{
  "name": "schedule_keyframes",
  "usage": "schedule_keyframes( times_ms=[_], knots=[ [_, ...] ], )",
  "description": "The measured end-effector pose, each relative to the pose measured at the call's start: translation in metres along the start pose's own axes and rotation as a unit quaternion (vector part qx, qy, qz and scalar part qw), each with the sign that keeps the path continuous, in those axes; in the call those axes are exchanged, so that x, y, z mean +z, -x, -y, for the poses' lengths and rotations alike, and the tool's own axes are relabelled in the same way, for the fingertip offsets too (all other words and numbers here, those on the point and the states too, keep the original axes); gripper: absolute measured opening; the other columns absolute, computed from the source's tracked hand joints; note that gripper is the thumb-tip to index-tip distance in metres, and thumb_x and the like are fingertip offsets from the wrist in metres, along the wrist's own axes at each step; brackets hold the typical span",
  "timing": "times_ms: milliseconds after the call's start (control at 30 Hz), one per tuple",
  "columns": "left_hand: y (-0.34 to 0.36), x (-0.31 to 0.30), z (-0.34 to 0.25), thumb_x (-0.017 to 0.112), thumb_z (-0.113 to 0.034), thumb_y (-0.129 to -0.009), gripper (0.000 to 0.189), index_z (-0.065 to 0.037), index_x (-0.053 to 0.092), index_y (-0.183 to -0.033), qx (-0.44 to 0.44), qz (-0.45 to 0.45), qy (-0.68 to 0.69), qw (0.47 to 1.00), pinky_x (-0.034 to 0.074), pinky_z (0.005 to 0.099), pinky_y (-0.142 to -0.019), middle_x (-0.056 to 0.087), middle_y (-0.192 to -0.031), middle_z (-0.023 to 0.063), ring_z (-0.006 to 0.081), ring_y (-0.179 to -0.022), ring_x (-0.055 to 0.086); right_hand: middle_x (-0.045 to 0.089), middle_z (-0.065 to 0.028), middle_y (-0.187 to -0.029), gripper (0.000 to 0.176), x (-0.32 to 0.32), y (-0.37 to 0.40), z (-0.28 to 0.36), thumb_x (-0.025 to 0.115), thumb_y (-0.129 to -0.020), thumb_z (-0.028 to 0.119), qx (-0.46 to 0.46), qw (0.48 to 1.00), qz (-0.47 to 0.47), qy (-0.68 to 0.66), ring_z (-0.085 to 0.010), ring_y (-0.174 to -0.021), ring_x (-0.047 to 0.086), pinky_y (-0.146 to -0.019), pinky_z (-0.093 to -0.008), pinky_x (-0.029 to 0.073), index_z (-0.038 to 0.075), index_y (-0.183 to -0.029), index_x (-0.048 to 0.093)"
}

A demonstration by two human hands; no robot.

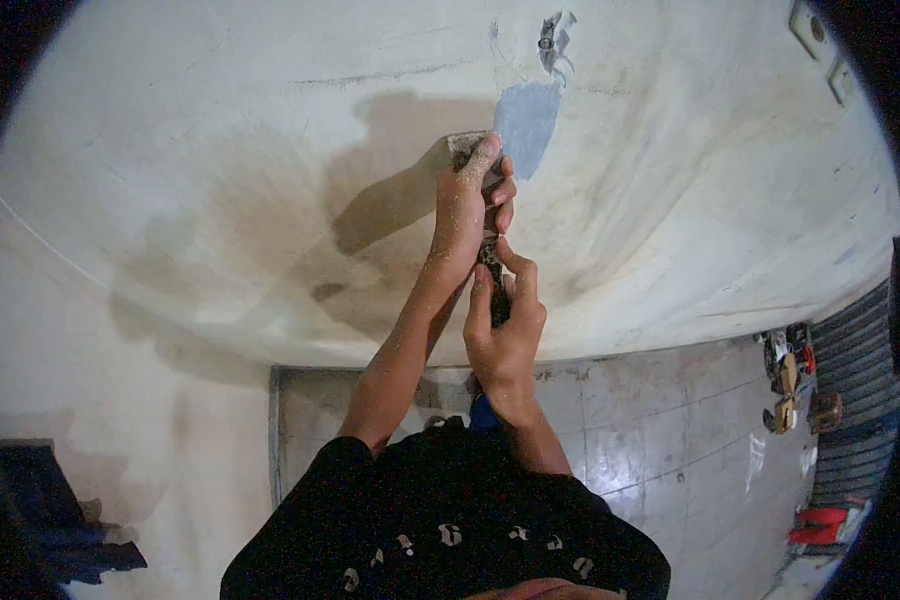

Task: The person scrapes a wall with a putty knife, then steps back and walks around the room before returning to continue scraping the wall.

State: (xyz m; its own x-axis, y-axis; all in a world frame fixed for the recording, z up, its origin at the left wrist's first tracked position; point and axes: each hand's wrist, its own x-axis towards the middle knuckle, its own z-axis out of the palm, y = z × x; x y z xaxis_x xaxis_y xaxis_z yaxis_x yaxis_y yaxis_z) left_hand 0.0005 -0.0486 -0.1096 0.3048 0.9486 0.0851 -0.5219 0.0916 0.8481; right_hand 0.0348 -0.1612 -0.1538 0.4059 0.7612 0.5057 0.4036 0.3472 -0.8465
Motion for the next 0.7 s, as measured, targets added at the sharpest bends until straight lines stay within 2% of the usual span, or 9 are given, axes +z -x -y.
schedule_keyframes(
  times_ms=[100, 233, 400, 500, 600, 700],
  knots=[
    [0.002, -0.006, 0.009, 0.056, -0.04, -0.092, 0.036, -0.009, 0.052, -0.075, -0.004, 0.0, -0.001, 1.0, 0.031, 0.0249, -0.036, 0.041, -0.051, -0.0021, 0.0107, -0.036, 0.04, 0.068, -0.0235, -0.086, 0.027, -0.004, 0.011, -0.007, 0.052, -0.093, 0.001, 0.05, 0.998, 0.017, 0.016, -0.0124, -0.081, 0.061, -0.064, -0.0266, 0.048, -0.005, -0.12, 0.048],
    [0.002, 0.007, -0.012, 0.055, -0.042, -0.093, 0.037, -0.009, 0.052, -0.075, 0.023, 0.006, 0.002, 1.0, 0.03, 0.0249, -0.035, 0.04, -0.05, -0.0024, 0.0107, -0.035, 0.039, 0.067, -0.0246, -0.086, 0.027, -0.001, 0.0, 0.0, 0.052, -0.093, 0.001, 0.009, 1.0, 0.009, -0.003, -0.0129, -0.081, 0.062, -0.064, -0.0277, 0.048, -0.005, -0.119, 0.048],
    [0.004, -0.005, 0.011, 0.054, -0.043, -0.093, 0.037, -0.011, 0.051, -0.075, -0.027, -0.009, -0.002, 1.0, 0.028, 0.0248, -0.035, 0.041, -0.05, -0.0028, 0.0108, -0.035, 0.04, 0.067, -0.0244, -0.086, 0.027, -0.003, 0.009, -0.009, 0.053, -0.093, 0.001, 0.012, 0.999, 0.007, 0.029, -0.0137, -0.082, 0.063, -0.065, -0.0282, 0.048, -0.005, -0.118, 0.049],
    [-0.003, 0.005, -0.008, 0.054, -0.044, -0.092, 0.038, -0.011, 0.051, -0.075, 0.017, 0.012, -0.015, 1.0, 0.028, 0.0249, -0.034, 0.04, -0.05, -0.0028, 0.011, -0.035, 0.04, 0.068, -0.0235, -0.086, 0.026, 0.0, -0.006, 0.002, 0.053, -0.093, 0.001, -0.023, 1.0, -0.014, 0.011, -0.0154, -0.084, 0.064, -0.066, -0.0287, 0.049, -0.005, -0.117, 0.049],
    [0.002, 0.0, 0.001, 0.054, -0.043, -0.092, 0.038, -0.01, 0.051, -0.075, -0.004, -0.009, -0.008, 1.0, 0.029, 0.025, -0.035, 0.04, -0.05, -0.0027, 0.0109, -0.035, 0.04, 0.068, -0.0215, -0.081, 0.025, -0.003, 0.003, -0.004, 0.053, -0.093, 0.002, 0.012, 1.0, 0.01, 0.016, -0.0144, -0.079, 0.064, -0.064, -0.0285, 0.049, -0.004, -0.117, 0.05],
    [0.004, -0.005, 0.005, 0.054, -0.042, -0.092, 0.036, -0.01, 0.051, -0.076, -0.003, -0.003, -0.018, 1.0, 0.029, 0.0249, -0.035, 0.041, -0.051, -0.0025, 0.0107, -0.036, 0.04, 0.066, -0.0195, -0.075, 0.025, -0.002, 0.007, -0.004, 0.053, -0.093, 0.002, 0.003, 1.0, 0.002, 0.017, -0.0117, -0.071, 0.061, -0.06, -0.0276, 0.047, -0.004, -0.117, 0.05]
  ],
)
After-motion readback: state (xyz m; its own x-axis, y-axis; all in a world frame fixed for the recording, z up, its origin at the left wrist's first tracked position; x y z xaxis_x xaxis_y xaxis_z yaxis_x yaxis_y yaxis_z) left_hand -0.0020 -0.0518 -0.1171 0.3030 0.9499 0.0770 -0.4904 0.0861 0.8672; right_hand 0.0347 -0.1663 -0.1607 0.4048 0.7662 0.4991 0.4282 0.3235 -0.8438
